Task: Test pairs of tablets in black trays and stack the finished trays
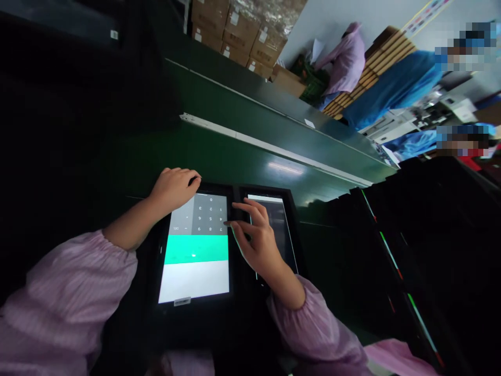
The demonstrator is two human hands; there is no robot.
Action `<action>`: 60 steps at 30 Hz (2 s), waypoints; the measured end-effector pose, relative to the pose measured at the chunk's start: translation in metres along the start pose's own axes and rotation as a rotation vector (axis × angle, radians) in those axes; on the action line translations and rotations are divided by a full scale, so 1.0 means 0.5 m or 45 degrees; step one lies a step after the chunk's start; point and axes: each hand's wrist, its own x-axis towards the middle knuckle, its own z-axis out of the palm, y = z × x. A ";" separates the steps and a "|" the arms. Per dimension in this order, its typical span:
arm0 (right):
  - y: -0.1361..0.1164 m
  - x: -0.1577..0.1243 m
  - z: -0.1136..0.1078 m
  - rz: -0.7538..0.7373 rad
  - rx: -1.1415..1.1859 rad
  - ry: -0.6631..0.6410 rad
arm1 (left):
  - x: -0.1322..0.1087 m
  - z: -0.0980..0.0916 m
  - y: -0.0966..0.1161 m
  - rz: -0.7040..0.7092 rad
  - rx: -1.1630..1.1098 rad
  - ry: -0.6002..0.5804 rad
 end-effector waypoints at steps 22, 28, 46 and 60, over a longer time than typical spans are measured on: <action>-0.074 -0.006 0.087 -0.340 0.205 -0.142 | 0.003 0.008 -0.020 0.142 0.028 -0.029; -0.083 -0.005 0.087 -0.375 0.123 -0.256 | 0.004 0.008 -0.021 0.146 0.056 -0.028; -0.040 -0.011 0.062 -0.138 0.037 -0.028 | 0.005 0.008 -0.024 0.160 0.075 -0.025; -0.007 -0.020 0.051 -0.064 -0.070 -0.030 | 0.005 0.006 -0.024 0.172 0.069 -0.038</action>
